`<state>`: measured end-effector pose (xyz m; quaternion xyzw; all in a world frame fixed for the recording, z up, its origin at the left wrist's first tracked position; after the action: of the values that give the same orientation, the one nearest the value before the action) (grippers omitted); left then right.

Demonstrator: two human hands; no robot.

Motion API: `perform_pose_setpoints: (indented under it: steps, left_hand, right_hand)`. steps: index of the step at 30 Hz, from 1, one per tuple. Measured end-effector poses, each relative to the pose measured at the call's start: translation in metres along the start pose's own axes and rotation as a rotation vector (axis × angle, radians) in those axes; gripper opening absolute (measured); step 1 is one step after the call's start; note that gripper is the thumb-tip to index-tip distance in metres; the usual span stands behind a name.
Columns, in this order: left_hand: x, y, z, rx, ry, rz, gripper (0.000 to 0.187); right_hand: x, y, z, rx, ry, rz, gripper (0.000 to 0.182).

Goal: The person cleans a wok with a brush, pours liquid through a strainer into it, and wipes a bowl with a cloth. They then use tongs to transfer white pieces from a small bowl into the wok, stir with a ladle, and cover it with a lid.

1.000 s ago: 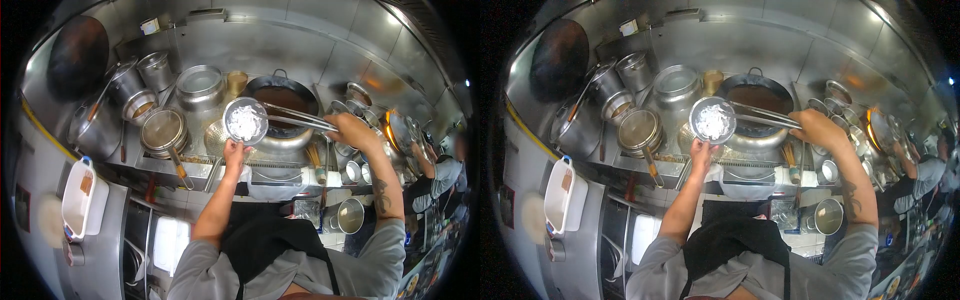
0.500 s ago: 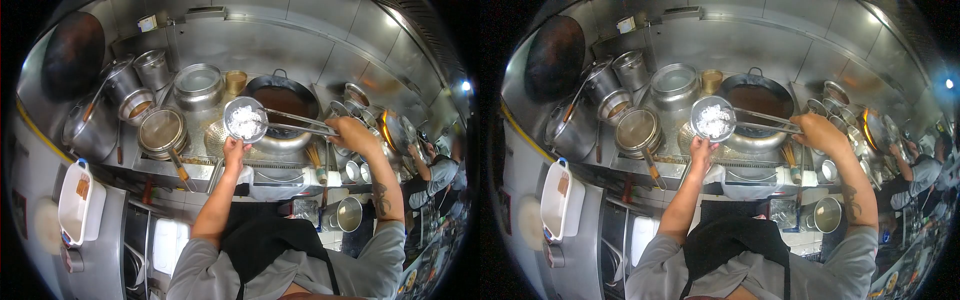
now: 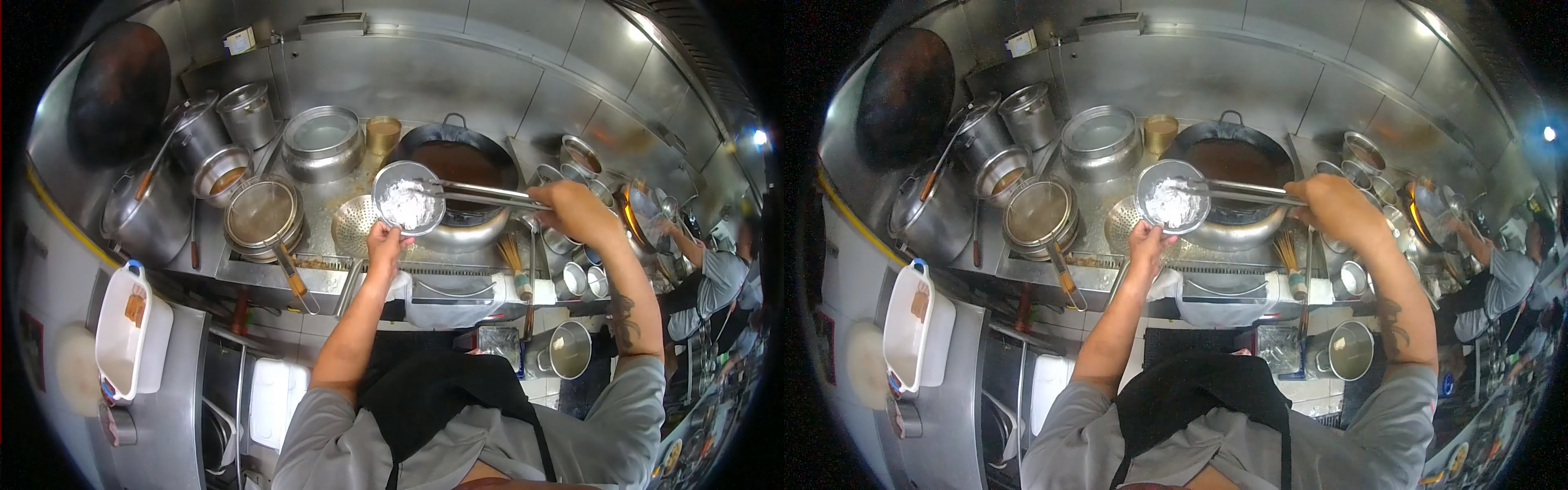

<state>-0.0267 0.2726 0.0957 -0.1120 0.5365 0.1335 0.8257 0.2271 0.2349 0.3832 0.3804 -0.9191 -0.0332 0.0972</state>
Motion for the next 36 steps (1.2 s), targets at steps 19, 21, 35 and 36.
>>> perform_pose_setpoints:
  steps: [19,21,35,36]
  left_hand:
    - [0.029,0.029,0.015,0.029,-0.043,-0.136,0.004]
    - [0.030,0.026,0.013,0.020,-0.067,-0.100,0.006]
    - [0.027,-0.008,-0.045,-0.080,-0.020,-0.102,0.009]
    - [0.023,-0.013,-0.045,-0.066,-0.014,-0.097,0.011]
  right_hand:
    - [-0.013,-0.016,-0.096,-0.274,0.080,0.062,0.033]
    - [-0.017,-0.015,-0.101,-0.278,0.059,0.077,0.033]
    - [-0.156,0.002,0.000,-0.110,0.038,0.296,0.034]
    - [-0.169,0.005,0.019,-0.048,0.034,0.349,0.033]
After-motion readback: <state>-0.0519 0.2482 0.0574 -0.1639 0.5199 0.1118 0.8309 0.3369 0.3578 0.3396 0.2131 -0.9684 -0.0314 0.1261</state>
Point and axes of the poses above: each hand's wrist, its own y-axis towards the middle knuckle, its own z-axis out of the palm, x = y × z, the point moved 9 cm from there along y, towards the middle knuckle, and after that the axes turned 14 degrees about y, right-handed, at the moved point
